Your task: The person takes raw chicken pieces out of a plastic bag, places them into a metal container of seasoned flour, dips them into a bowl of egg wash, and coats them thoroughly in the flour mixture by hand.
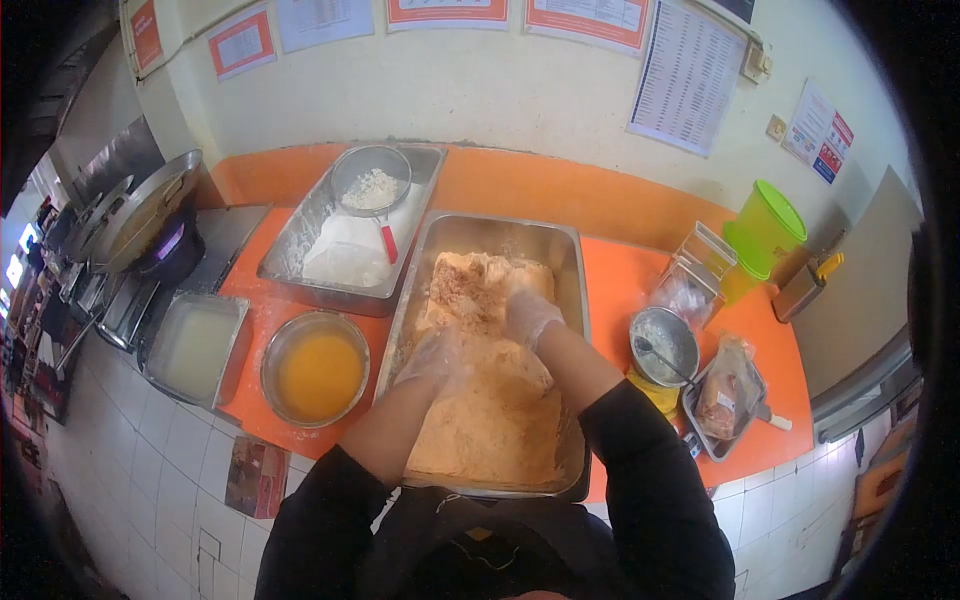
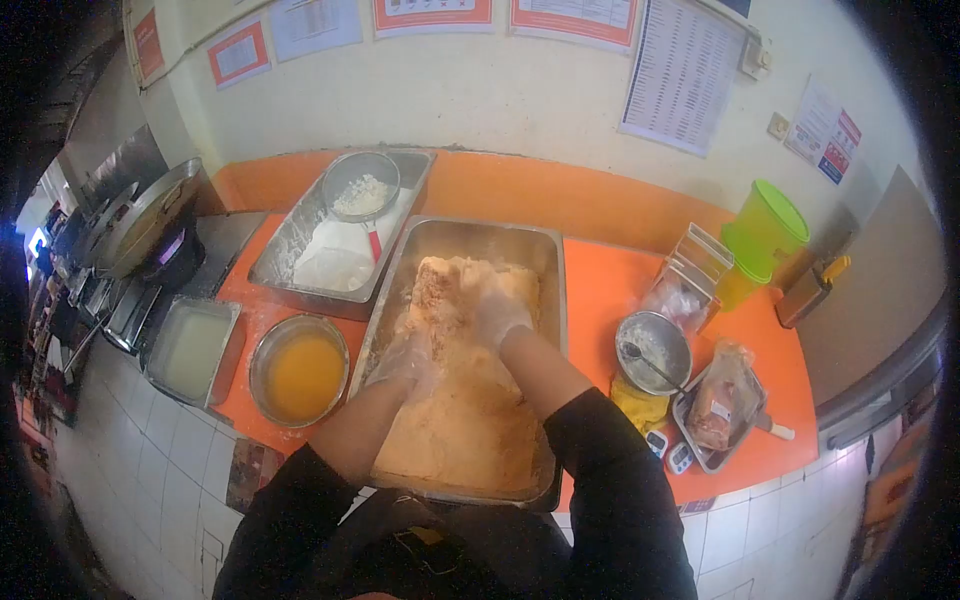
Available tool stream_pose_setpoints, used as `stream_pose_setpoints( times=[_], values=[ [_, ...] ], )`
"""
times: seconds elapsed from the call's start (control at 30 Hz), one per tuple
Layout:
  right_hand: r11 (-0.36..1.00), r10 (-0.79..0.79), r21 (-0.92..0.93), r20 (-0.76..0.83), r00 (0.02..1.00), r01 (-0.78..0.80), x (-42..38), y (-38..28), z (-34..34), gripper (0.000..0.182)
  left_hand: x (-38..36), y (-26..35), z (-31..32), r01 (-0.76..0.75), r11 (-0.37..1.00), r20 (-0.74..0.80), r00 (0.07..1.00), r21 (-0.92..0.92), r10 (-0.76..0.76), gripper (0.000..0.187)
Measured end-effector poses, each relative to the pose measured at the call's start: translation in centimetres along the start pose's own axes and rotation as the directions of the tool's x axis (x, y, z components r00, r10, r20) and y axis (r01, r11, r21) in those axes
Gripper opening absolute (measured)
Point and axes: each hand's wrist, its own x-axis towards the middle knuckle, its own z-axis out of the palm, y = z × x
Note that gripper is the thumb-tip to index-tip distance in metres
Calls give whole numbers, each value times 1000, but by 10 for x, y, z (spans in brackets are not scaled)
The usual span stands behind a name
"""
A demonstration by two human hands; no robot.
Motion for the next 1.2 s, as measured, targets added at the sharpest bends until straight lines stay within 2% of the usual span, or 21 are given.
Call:
stream_pose_setpoints(
  times=[0.03,0.17,0.23,0.3,0.33,0.4,0.47,0.53,0.6,0.67,0.7,0.73,0.77,0.83,0.87,0.93,1.0,1.03,1.1,1.13,1.2],
  values=[
    [996,-29,-85,94,995,37,3,5,11,34,2,-3,4,-64,997,-56,996,34,66,49],
    [871,-195,-311,493,848,381,-9,9,34,30,24,-16,5,-82,992,139,988,94,69,38],
    [747,-230,-336,678,698,573,-16,8,41,28,35,-23,14,-84,982,185,981,168,52,35],
    [771,-227,-280,719,657,572,-16,10,46,26,33,-23,16,48,999,251,967,23,-53,37],
    [851,-214,-225,677,704,475,-10,16,51,25,32,-23,14,117,992,283,954,-47,-99,38],
    [950,-215,-69,558,802,303,6,37,69,23,26,-32,16,-35,976,258,962,-217,91,33],
    [974,-222,141,397,891,180,13,62,100,21,22,-43,28,-309,939,170,927,-155,333,30],
    [866,-297,484,297,908,125,7,60,108,22,27,-53,44,-636,750,127,772,184,623,28],
    [637,-319,767,169,933,79,0,59,114,24,31,-57,47,-827,472,84,517,304,852,27],
    [479,-291,874,70,954,82,-1,64,117,27,33,-53,46,-816,557,189,577,152,794,36],
    [472,-272,876,34,962,102,0,68,119,29,31,-45,37,-639,768,347,714,-33,608,49],
    [611,-257,779,24,966,143,5,76,125,31,34,-43,39,-533,845,485,728,-41,483,54],
    [732,-245,658,11,969,178,9,80,128,33,38,-42,42,-422,906,607,718,-11,341,60],
    [583,-43,808,139,989,-88,-15,46,77,33,62,-54,66,-527,803,725,663,278,184,53],
    [476,45,853,221,974,-216,-22,34,59,34,56,-53,59,-472,835,642,740,284,200,49],
    [868,-116,445,-248,962,220,-22,41,59,31,36,-52,39,-358,892,455,866,276,207,41],
    [898,-109,346,-425,899,273,-6,49,72,31,55,-78,66,-226,974,278,936,3,216,37],
    [808,58,558,-394,917,188,15,47,82,31,60,-81,72,-161,985,136,976,-64,169,35],
    [822,2,563,-145,989,81,29,40,103,34,67,-80,80,-64,985,-206,978,-160,30,32],
    [927,-163,356,89,983,121,17,22,106,37,70,-79,81,-14,983,-392,918,-182,-60,32],
    [931,-270,-42,593,759,364,-15,-14,117,42,75,-86,79,-244,964,-478,862,-105,166,24]
  ],
)
